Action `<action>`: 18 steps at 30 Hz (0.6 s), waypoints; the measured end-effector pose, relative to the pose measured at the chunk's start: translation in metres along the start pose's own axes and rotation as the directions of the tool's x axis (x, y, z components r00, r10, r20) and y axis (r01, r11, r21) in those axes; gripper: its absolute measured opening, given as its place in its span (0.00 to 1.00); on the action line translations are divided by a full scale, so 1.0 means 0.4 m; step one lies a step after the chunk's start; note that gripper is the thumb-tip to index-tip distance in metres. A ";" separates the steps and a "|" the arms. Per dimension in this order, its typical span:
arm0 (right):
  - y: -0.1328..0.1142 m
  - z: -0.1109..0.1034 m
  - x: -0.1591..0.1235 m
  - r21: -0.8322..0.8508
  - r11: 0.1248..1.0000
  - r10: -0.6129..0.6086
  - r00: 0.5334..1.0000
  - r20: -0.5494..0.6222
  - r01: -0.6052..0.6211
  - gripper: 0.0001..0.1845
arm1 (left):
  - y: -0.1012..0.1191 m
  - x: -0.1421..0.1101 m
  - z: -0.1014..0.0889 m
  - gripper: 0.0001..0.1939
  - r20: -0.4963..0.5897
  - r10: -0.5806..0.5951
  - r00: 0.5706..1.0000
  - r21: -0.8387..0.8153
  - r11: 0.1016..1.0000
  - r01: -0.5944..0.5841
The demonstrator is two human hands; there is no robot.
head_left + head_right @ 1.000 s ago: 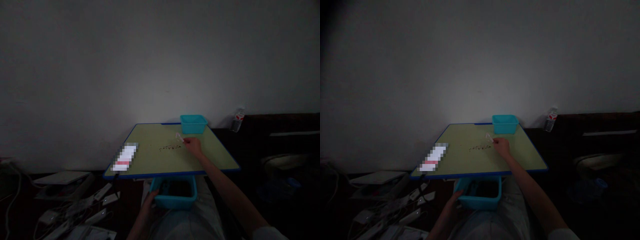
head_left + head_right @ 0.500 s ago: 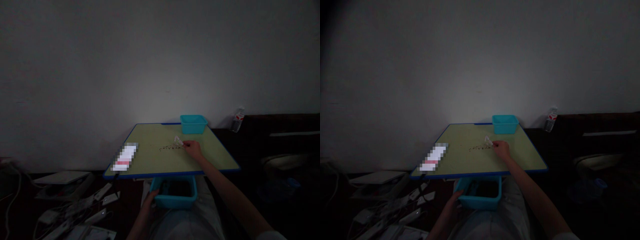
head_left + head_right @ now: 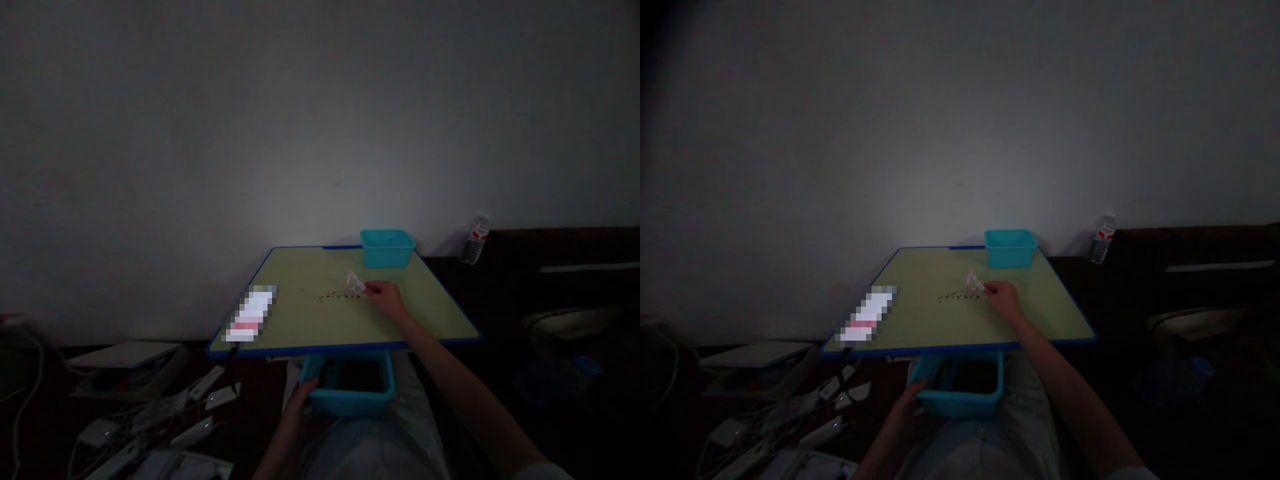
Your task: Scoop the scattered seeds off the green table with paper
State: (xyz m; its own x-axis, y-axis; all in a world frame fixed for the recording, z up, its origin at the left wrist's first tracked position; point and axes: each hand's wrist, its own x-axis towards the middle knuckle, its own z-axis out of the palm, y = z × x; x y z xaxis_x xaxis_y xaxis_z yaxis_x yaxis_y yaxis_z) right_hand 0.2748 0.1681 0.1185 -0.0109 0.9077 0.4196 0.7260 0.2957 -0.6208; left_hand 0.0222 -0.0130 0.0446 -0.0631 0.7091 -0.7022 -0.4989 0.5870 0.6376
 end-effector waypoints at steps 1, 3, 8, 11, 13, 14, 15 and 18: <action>0.000 0.000 0.000 0.000 1.000 0.004 1.000 0.000 -0.004 0.13 | -0.001 0.003 -0.001 0.34 0.000 0.001 1.000 0.001 1.000 -0.001; -0.001 -0.001 0.001 0.000 1.000 0.009 1.000 0.003 -0.009 0.13 | -0.003 0.009 -0.005 0.34 -0.011 -0.004 1.000 0.008 1.000 0.004; -0.003 -0.006 0.005 0.003 1.000 0.013 1.000 -0.001 -0.013 0.12 | 0.002 0.015 -0.011 0.33 -0.018 0.004 1.000 0.026 1.000 -0.003; -0.004 -0.007 0.005 0.001 1.000 0.016 1.000 -0.003 -0.016 0.12 | 0.004 0.011 -0.011 0.32 -0.021 -0.004 1.000 0.024 1.000 0.005; -0.004 -0.006 0.004 0.002 1.000 0.010 1.000 0.004 -0.010 0.12 | 0.004 0.006 -0.010 0.30 -0.015 0.002 1.000 0.019 1.000 -0.002; -0.004 -0.006 0.004 0.004 1.000 0.006 1.000 0.007 -0.006 0.12 | 0.003 0.004 -0.009 0.29 -0.011 0.009 1.000 0.014 1.000 -0.009; -0.004 -0.006 0.004 0.005 1.000 0.004 1.000 0.008 -0.004 0.12 | 0.002 0.002 -0.009 0.29 -0.006 0.018 1.000 0.005 1.000 -0.018; -0.004 -0.007 0.005 0.007 1.000 0.005 1.000 0.005 -0.005 0.13 | 0.001 0.003 -0.006 0.31 -0.023 -0.002 1.000 -0.009 1.000 0.002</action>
State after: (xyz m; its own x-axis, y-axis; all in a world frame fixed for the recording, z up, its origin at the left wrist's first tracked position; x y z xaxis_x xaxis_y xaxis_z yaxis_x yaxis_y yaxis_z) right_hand 0.2756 0.1685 0.1222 -0.0107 0.9108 0.4126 0.7211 0.2930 -0.6279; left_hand 0.0198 -0.0128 0.0430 -0.0823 0.6987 -0.7106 -0.5069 0.5846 0.6335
